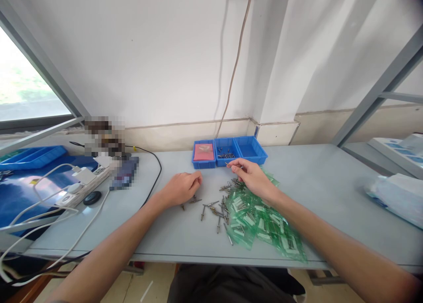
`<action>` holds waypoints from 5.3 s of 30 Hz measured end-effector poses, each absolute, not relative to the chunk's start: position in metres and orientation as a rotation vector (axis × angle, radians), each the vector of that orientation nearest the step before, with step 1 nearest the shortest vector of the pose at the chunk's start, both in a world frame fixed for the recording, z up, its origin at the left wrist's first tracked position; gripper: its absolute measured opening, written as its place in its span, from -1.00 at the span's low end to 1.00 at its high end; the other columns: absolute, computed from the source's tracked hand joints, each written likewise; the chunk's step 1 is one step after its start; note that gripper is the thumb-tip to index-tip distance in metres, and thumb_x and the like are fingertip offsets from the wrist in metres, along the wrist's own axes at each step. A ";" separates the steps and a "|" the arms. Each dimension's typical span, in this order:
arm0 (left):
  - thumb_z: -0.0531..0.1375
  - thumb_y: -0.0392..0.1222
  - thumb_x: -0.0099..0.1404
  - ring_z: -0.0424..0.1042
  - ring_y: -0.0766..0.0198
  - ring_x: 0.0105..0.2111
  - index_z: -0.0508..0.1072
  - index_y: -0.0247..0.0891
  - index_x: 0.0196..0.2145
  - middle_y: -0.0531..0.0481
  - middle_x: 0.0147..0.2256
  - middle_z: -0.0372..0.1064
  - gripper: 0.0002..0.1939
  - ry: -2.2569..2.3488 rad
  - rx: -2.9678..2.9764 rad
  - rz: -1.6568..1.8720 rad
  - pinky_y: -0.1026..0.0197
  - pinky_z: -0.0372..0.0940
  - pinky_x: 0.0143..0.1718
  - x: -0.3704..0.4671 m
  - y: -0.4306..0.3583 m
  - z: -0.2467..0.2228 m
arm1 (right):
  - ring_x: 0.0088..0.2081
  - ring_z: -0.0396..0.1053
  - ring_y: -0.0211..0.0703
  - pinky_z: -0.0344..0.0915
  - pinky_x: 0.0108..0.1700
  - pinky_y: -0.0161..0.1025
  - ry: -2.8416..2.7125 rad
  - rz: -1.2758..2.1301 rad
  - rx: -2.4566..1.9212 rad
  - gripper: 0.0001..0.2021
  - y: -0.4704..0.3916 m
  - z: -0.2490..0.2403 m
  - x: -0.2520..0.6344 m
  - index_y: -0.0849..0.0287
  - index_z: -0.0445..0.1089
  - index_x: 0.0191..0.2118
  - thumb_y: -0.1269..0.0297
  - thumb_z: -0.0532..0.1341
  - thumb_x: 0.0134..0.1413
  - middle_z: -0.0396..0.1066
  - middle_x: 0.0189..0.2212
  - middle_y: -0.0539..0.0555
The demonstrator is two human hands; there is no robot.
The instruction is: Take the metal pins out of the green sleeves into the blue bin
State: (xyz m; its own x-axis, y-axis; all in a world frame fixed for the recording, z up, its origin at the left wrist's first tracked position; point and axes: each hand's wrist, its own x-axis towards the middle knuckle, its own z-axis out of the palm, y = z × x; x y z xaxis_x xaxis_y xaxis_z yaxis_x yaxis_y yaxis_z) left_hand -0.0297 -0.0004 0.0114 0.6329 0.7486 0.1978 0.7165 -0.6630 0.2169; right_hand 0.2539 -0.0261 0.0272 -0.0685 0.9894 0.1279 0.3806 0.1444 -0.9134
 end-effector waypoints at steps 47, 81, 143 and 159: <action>0.27 -0.14 0.38 0.43 0.13 -0.11 0.54 -0.17 -0.22 -0.04 -0.17 0.46 -0.92 0.786 2.526 0.423 0.10 0.32 0.00 -0.028 -0.001 0.023 | -0.47 0.20 -0.23 0.11 -0.45 -0.25 -1.574 0.964 -1.270 -0.71 -0.020 0.017 0.255 0.13 0.52 -0.11 0.04 0.21 0.25 0.42 -0.32 0.03; 0.13 -0.11 0.54 0.39 0.18 -0.18 0.44 -0.18 -0.17 -0.02 -0.19 0.40 -0.85 0.940 2.702 0.533 0.17 0.29 -0.14 -0.025 0.000 0.011 | -0.47 0.23 -0.22 0.15 -0.43 -0.24 -1.587 0.965 -1.301 -0.70 -0.022 0.018 0.254 0.15 0.51 -0.09 0.06 0.19 0.26 0.48 -0.28 0.07; 0.06 -0.24 0.44 0.33 0.21 -0.32 0.31 -0.20 -0.24 0.00 -0.29 0.36 -0.93 1.092 2.748 0.520 0.14 0.24 -0.22 -0.029 0.010 -0.001 | -0.42 0.18 -0.17 0.14 -0.37 -0.20 -1.545 0.842 -1.180 -0.75 -0.027 0.023 0.249 0.05 0.28 -0.25 0.01 0.27 0.25 0.28 -0.38 -0.04; 0.08 -0.23 0.45 0.32 0.22 -0.33 0.31 -0.19 -0.22 0.02 -0.28 0.36 -0.95 1.089 2.705 0.529 0.15 0.21 -0.23 -0.029 0.010 0.001 | -0.40 0.18 -0.19 0.13 -0.34 -0.23 -1.649 0.877 -1.061 -0.76 -0.032 0.028 0.249 0.08 0.34 -0.26 0.06 0.32 0.26 0.26 -0.40 -0.05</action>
State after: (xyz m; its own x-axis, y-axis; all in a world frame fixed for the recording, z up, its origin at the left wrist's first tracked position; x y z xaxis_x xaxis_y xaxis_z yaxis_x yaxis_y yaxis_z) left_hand -0.0293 0.0097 0.0006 0.6689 0.6971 0.2580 0.6341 -0.7163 0.2914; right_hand 0.2489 -0.0317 0.0281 -0.1686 0.9281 0.3319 0.2439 0.3655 -0.8983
